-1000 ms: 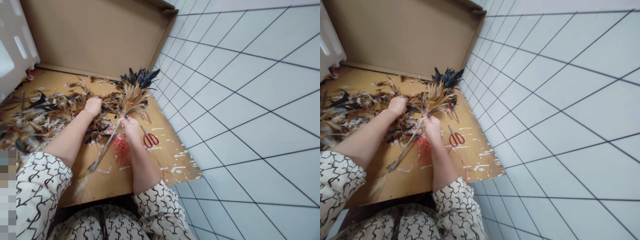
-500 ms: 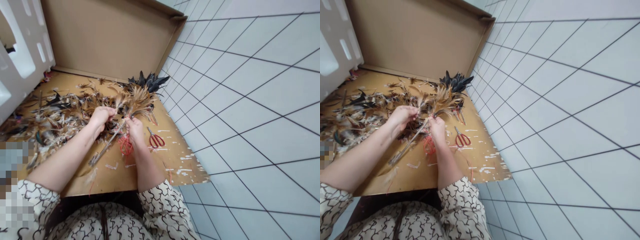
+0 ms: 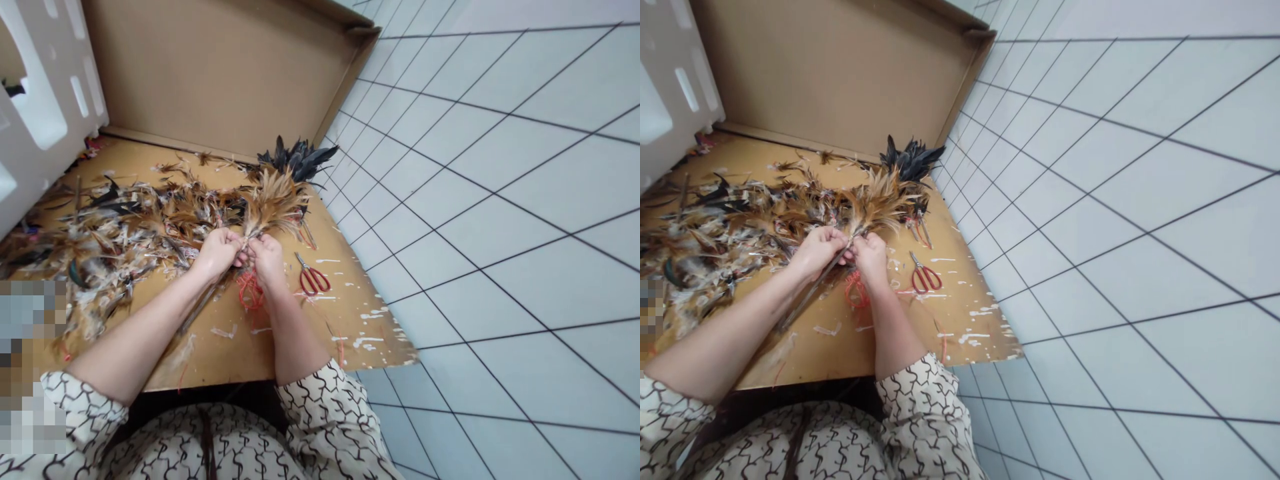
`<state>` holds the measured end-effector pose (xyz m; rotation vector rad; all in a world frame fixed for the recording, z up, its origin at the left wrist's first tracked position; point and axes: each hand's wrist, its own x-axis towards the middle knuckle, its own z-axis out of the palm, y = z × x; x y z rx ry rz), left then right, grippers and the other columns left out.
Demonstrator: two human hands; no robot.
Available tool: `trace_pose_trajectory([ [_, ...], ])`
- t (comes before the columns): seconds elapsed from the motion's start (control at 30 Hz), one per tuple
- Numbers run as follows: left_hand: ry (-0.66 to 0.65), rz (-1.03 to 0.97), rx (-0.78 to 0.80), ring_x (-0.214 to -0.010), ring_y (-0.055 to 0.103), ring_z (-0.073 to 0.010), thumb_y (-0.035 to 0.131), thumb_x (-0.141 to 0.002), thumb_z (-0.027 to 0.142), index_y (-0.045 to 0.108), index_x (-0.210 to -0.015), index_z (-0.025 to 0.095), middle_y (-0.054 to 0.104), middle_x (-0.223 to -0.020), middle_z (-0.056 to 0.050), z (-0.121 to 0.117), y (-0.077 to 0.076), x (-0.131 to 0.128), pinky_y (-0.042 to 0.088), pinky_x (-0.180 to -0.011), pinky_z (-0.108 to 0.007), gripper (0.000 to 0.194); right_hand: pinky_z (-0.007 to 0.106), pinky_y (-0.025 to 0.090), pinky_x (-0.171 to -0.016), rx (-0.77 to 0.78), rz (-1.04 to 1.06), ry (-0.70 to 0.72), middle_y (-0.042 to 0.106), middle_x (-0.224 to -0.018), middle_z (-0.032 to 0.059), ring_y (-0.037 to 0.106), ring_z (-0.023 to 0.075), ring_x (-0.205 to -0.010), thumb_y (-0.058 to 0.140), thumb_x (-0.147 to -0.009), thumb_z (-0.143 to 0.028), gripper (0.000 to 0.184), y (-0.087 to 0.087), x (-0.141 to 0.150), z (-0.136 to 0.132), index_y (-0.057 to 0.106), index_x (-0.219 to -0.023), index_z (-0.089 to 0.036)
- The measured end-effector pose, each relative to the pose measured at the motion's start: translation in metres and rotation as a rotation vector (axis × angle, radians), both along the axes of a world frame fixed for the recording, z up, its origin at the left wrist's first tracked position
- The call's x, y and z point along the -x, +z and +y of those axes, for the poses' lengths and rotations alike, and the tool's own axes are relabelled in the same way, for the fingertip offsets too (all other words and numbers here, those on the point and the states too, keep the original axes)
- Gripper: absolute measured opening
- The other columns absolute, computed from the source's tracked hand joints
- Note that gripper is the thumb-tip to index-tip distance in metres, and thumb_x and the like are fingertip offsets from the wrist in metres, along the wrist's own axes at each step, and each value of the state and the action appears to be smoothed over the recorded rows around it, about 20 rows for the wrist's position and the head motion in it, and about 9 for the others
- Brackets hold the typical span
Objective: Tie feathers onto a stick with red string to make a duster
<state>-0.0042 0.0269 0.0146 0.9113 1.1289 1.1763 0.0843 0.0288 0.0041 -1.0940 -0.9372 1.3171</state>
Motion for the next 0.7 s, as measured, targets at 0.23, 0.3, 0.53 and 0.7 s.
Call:
trace_pose_trajectory([
  [0.23,0.067,0.048,-0.069,-0.028,0.038,-0.0051,0.053,-0.063,0.001,0.045,-0.056,0.016,0.048,-0.034,0.007,0.000,-0.005,0.004,0.028,-0.034,-0.015,0.019,0.015,0.032,-0.037,0.022,0.029,0.041,0.038,-0.041,-0.0111,0.039,0.0037,-0.034,0.055,-0.066,-0.019,0.022,0.000,0.002,-0.002,0.033,-0.062,-0.020],
  [0.3,0.076,0.075,-0.070,-0.028,0.037,-0.0052,0.054,-0.064,0.002,0.044,-0.055,0.017,0.047,-0.034,0.007,0.000,-0.004,0.004,0.028,-0.035,-0.016,0.020,0.015,0.031,-0.036,0.023,0.038,0.053,0.037,-0.040,-0.0115,0.038,0.0038,-0.034,0.057,-0.065,-0.021,0.024,0.000,0.002,-0.002,0.032,-0.063,-0.021],
  [0.53,0.174,0.360,-0.247,-0.044,0.045,-0.0091,0.054,-0.066,0.010,0.045,-0.057,0.018,0.047,-0.045,0.006,-0.002,-0.008,0.004,0.035,-0.048,-0.021,0.015,0.017,0.024,-0.037,-0.044,-0.034,0.020,0.034,-0.041,-0.0125,0.032,0.0030,-0.036,0.065,-0.059,-0.035,0.038,-0.005,0.004,-0.001,0.030,-0.062,-0.022],
  [0.7,0.185,0.462,-0.345,-0.051,0.047,-0.0104,0.054,-0.069,0.014,0.045,-0.058,0.019,0.049,-0.053,0.005,-0.007,-0.009,0.001,0.038,-0.055,-0.023,0.015,0.019,0.022,-0.038,-0.081,-0.076,-0.023,0.034,-0.042,-0.0115,0.029,0.0030,-0.038,0.063,-0.061,-0.039,0.035,-0.014,0.003,0.002,0.033,-0.059,-0.021],
])
